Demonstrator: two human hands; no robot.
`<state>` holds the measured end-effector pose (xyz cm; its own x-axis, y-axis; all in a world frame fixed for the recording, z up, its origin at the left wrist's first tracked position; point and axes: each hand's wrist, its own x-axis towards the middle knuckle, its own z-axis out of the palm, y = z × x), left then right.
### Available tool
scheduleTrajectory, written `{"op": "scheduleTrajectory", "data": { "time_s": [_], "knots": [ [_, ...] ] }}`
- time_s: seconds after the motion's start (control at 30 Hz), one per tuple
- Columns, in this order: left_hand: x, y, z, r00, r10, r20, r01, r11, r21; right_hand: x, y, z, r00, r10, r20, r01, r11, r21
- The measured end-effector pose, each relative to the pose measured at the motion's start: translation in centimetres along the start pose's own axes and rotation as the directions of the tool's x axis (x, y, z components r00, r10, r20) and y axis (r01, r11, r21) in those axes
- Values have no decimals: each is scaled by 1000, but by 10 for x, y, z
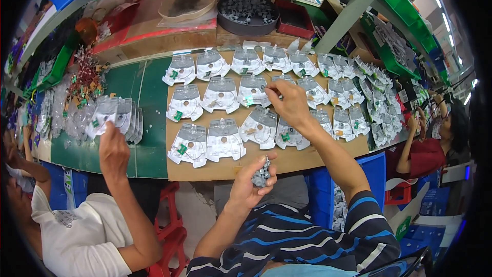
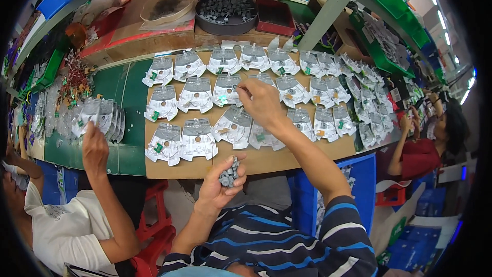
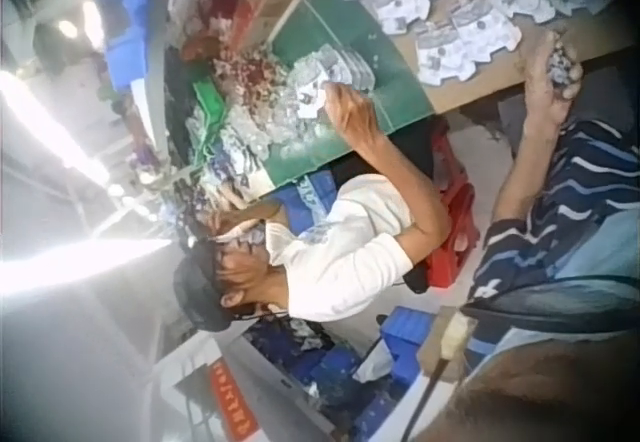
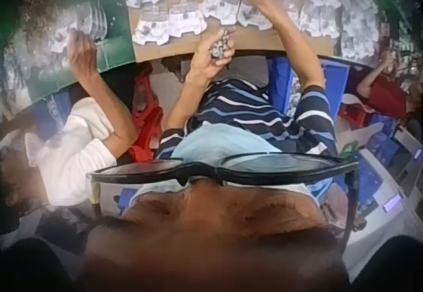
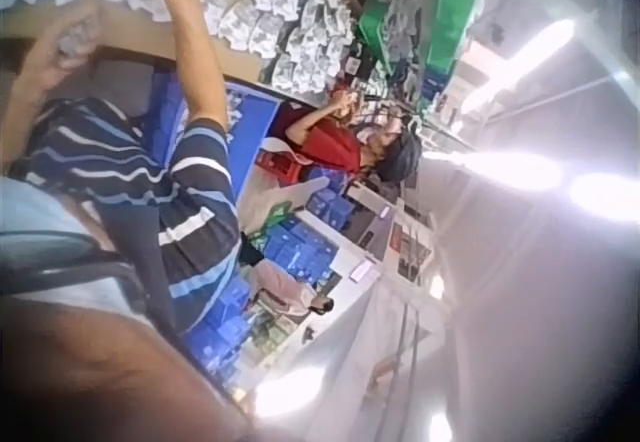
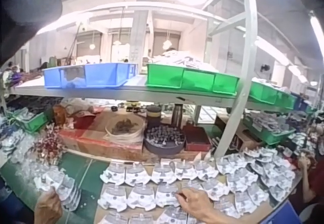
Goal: The person places small plastic parts into individual plastic bags by hand, then labels each bag with a card, working at a manufacturing workstation.
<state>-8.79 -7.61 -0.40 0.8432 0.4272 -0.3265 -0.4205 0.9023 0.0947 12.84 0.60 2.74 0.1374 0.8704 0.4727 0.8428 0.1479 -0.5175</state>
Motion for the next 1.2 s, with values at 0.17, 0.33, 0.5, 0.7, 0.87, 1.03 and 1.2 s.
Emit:
{"op": "scheduleTrajectory", "data": {
  "time_s": [0.17, 0.33, 0.5, 0.7, 0.87, 1.03, 1.2],
  "knots": [
    [-2, 1, -4, 998, 29, -47, -24, 994, 105, 14, 11, 28, 990, 79, 113, -67, 992, -111],
    [-3, 3, -5, 998, 37, -51, -31, 991, 128, 21, 13, 32, 951, 228, 209, -209, 972, -109],
    [-5, 5, -3, 997, 59, -55, -52, 992, 118, 21, 5, 31, 943, 205, 263, -167, 973, -159],
    [-1, 7, -1, 994, 98, -52, -92, 991, 99, 19, 5, 18, 947, 140, 290, -93, 981, -172],
    [-3, 13, 0, 989, 133, -67, -124, 985, 124, -8, -49, -23, 960, 75, 268, -77, 997, -3],
    [-2, 7, 4, 987, 136, -88, -113, 968, 224, -48, -77, -49, 826, -46, 561, -121, 959, 257],
    [-4, 1, 5, 986, 146, -79, -119, 953, 279, -52, -73, -59, 802, -43, 596, -141, 956, 258]
  ]
}}
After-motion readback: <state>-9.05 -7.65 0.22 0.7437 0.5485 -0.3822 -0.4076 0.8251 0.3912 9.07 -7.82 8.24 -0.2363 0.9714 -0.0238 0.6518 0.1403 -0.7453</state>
